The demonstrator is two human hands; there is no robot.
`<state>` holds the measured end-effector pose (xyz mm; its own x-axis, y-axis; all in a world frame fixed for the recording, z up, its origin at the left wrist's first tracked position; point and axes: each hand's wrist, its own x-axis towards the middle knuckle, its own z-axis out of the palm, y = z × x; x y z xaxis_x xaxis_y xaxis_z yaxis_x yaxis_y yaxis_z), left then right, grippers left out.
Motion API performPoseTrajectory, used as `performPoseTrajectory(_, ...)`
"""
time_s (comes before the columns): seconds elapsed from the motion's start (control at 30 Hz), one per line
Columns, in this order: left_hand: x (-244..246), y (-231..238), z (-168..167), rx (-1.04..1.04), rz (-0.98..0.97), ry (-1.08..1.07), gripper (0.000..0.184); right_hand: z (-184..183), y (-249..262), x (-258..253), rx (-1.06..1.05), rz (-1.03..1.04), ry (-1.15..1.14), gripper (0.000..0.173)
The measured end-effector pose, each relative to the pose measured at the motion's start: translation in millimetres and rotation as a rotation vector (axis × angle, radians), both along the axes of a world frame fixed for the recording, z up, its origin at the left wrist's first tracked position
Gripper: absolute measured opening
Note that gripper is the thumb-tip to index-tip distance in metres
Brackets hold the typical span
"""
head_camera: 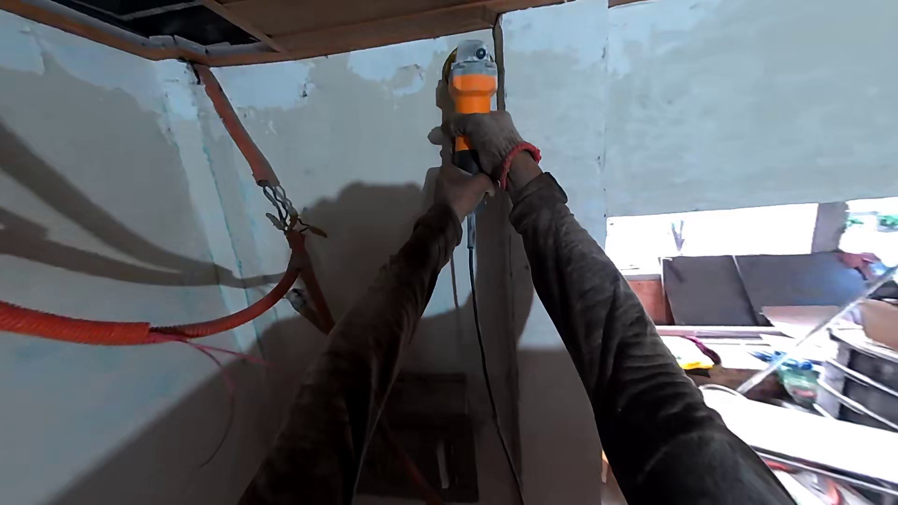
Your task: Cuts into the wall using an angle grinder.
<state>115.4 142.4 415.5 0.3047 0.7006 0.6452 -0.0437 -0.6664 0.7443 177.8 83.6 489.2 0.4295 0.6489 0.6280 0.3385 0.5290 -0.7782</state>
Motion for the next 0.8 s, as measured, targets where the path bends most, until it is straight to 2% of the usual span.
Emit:
performPoseTrajectory(0.13,0.1,-6.7,-22.9,-0.103,-0.012,-0.12,0.057,-8.6,0.6,-13.0,-0.125,0.023,-0.078,0.032)
performPoseTrajectory(0.2,-4.7,-12.6,-43.9,-0.148,-0.038,-0.155,0.043,-23.1,5.3,-17.1,-0.186,-0.04,-0.173,0.037)
performPoseTrajectory(0.33,-12.5,2.7,-66.8,-0.091,-0.109,-0.097,0.047,-50.1,13.5,-10.5,-0.11,-0.051,-0.138,0.04)
performPoseTrajectory(0.47,-12.2,7.0,-63.7,-0.017,-0.104,0.015,0.042,-59.4,10.4,-3.1,-0.008,-0.045,0.004,0.039)
performPoseTrajectory(0.57,-9.6,3.4,-66.2,-0.02,-0.062,0.031,0.046,-63.4,11.8,2.5,0.039,-0.008,0.037,0.04)
performPoseTrajectory(0.67,-1.2,0.8,-83.1,-0.079,-0.041,-0.067,0.051,-68.7,12.8,2.4,-0.057,0.022,-0.063,0.04)
performPoseTrajectory(0.8,3.2,-2.4,-92.7,-0.103,-0.021,-0.11,0.046,-76.3,12.1,-0.4,-0.137,-0.055,-0.174,0.04)
